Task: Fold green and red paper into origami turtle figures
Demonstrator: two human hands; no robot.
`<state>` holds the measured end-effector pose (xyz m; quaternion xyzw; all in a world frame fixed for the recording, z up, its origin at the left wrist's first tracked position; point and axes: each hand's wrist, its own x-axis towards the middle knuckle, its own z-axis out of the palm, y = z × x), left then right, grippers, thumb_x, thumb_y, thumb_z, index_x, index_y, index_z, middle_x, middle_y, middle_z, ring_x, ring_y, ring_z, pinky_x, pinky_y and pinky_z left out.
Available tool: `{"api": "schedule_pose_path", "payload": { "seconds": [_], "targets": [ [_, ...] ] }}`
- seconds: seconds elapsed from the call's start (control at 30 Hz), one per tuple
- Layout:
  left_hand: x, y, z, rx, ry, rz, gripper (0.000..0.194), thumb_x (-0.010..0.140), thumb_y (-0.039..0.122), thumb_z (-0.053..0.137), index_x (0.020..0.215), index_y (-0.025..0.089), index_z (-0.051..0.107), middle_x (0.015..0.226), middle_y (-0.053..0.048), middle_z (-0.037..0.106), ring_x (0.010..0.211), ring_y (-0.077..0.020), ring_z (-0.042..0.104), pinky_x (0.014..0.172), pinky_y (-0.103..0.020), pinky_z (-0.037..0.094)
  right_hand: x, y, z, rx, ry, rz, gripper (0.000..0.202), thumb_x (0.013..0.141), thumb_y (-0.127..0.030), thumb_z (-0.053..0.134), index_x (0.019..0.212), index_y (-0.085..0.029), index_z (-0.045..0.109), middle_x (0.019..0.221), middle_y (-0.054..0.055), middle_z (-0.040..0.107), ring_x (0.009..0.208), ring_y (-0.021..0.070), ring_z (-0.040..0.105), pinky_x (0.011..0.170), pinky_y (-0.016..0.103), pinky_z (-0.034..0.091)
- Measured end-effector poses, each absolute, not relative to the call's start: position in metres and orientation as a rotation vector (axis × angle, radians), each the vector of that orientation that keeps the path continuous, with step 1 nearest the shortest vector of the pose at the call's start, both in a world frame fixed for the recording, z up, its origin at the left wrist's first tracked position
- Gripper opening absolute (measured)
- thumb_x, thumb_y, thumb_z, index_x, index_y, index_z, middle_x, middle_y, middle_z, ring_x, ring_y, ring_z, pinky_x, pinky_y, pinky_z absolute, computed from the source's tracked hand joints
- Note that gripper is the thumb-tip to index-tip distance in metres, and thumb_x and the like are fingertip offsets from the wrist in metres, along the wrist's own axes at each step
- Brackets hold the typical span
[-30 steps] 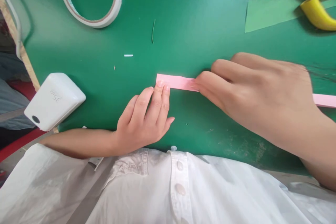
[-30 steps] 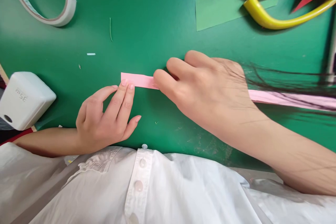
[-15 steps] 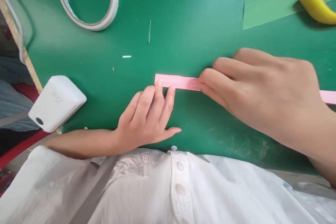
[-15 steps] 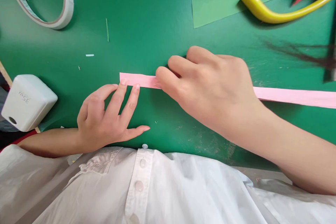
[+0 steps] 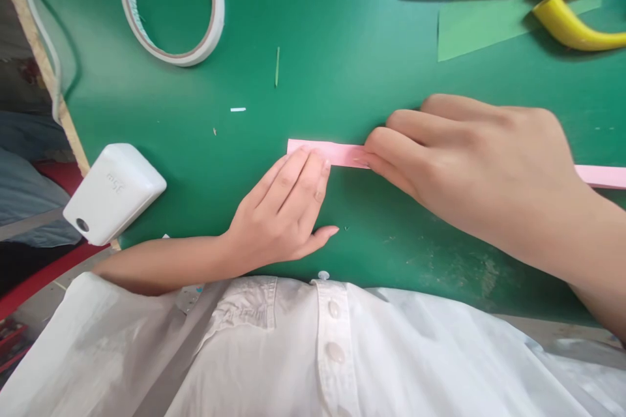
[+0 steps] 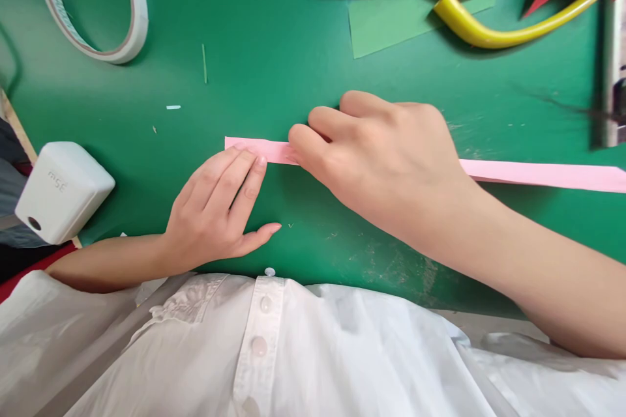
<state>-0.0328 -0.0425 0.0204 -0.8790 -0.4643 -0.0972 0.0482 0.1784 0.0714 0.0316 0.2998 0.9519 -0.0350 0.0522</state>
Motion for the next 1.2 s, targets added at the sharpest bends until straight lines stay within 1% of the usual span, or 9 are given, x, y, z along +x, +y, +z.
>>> {"api": "schedule_pose_path", "payload": {
  "seconds": [0.07, 0.2, 0.3, 0.47, 0.57, 0.73, 0.87, 1.07, 1.2],
  "targets": [
    [-0.032, -0.041, 0.019, -2.683, -1.386, -0.292, 0.069, 0.098, 0.054, 0.047, 0.128, -0.007, 0.062, 0.123, -0.025, 0.070, 0.120, -0.0343, 0.067, 0.108, -0.040, 0.050, 0.180, 0.071, 0.030, 0.875, 2.992, -0.028, 0.040, 0.105, -0.028, 0.035, 0.070, -0.019, 0.053, 0.062, 0.000, 0.043, 0.065, 0.0129, 0.036, 0.050, 0.025, 0.012],
    [-0.029, -0.044, 0.020, -2.622, -1.399, -0.209, 0.075, 0.099, 0.060, 0.045, 0.131, -0.006, 0.060, 0.123, -0.025, 0.071, 0.119, -0.0341, 0.069, 0.108, -0.039, 0.051, 0.190, 0.068, 0.031, 0.792, 3.100, 0.088, 0.040, 0.107, -0.034, 0.036, 0.073, -0.019, 0.052, 0.065, 0.000, 0.042, 0.068, 0.0136, 0.037, 0.050, 0.025, 0.018],
    [-0.026, -0.046, 0.023, -2.615, -1.405, -0.160, 0.079, 0.098, 0.062, 0.048, 0.133, -0.008, 0.058, 0.125, -0.027, 0.070, 0.119, -0.0365, 0.070, 0.108, -0.039, 0.052, 0.202, 0.065, 0.033, 0.811, 3.044, 0.087, 0.038, 0.106, -0.031, 0.037, 0.075, -0.019, 0.054, 0.070, 0.001, 0.046, 0.070, 0.0141, 0.037, 0.051, 0.025, 0.020],
    [-0.023, -0.048, 0.025, -2.639, -1.407, -0.104, 0.088, 0.095, 0.067, 0.050, 0.135, -0.011, 0.055, 0.128, -0.032, 0.067, 0.122, -0.0408, 0.068, 0.108, -0.043, 0.053, 0.222, 0.062, 0.032, 0.982, 2.878, 0.016, 0.034, 0.105, -0.030, 0.036, 0.078, -0.020, 0.054, 0.078, 0.001, 0.053, 0.075, 0.0145, 0.039, 0.053, 0.027, 0.022],
    [-0.023, -0.048, 0.025, -2.648, -1.419, -0.098, 0.090, 0.094, 0.068, 0.050, 0.138, -0.011, 0.053, 0.129, -0.033, 0.066, 0.123, -0.0425, 0.067, 0.108, -0.045, 0.052, 0.231, 0.061, 0.030, 1.008, 2.884, 0.107, 0.033, 0.104, -0.025, 0.036, 0.075, -0.020, 0.050, 0.073, 0.002, 0.050, 0.076, 0.0144, 0.038, 0.053, 0.027, 0.021],
    [-0.021, -0.051, 0.025, -2.667, -1.507, -0.114, 0.090, 0.095, 0.068, 0.048, 0.145, -0.007, 0.047, 0.133, -0.033, 0.064, 0.129, -0.0440, 0.063, 0.110, -0.048, 0.051, 0.240, 0.060, 0.020, 0.982, 3.091, 0.370, 0.038, 0.103, -0.028, 0.045, 0.066, -0.018, 0.044, 0.063, -0.001, 0.043, 0.069, 0.0125, 0.035, 0.051, 0.025, 0.019],
    [-0.020, -0.052, 0.025, -2.646, -1.497, -0.072, 0.094, 0.093, 0.073, 0.047, 0.145, -0.006, 0.047, 0.134, -0.032, 0.064, 0.128, -0.0439, 0.063, 0.110, -0.047, 0.051, 0.240, 0.061, 0.017, 0.988, 3.132, 0.505, 0.041, 0.100, -0.030, 0.050, 0.062, -0.017, 0.041, 0.059, -0.002, 0.038, 0.064, 0.0107, 0.034, 0.048, 0.023, 0.016],
    [-0.020, -0.052, 0.026, -2.633, -1.502, -0.067, 0.095, 0.093, 0.074, 0.047, 0.145, -0.005, 0.049, 0.133, -0.031, 0.065, 0.128, -0.0427, 0.064, 0.109, -0.045, 0.051, 0.240, 0.062, 0.019, 0.964, 3.126, 0.479, 0.041, 0.101, -0.029, 0.048, 0.062, -0.018, 0.042, 0.058, -0.002, 0.037, 0.065, 0.0113, 0.035, 0.048, 0.023, 0.014],
    [-0.019, -0.051, 0.026, -2.647, -1.533, -0.097, 0.092, 0.094, 0.072, 0.046, 0.145, -0.005, 0.049, 0.133, -0.031, 0.064, 0.129, -0.0431, 0.063, 0.110, -0.047, 0.050, 0.237, 0.063, 0.022, 1.042, 3.005, 0.293, 0.048, 0.104, -0.035, 0.039, 0.060, -0.017, 0.040, 0.056, -0.001, 0.032, 0.063, 0.0114, 0.031, 0.048, 0.024, 0.011]
  ]
}}
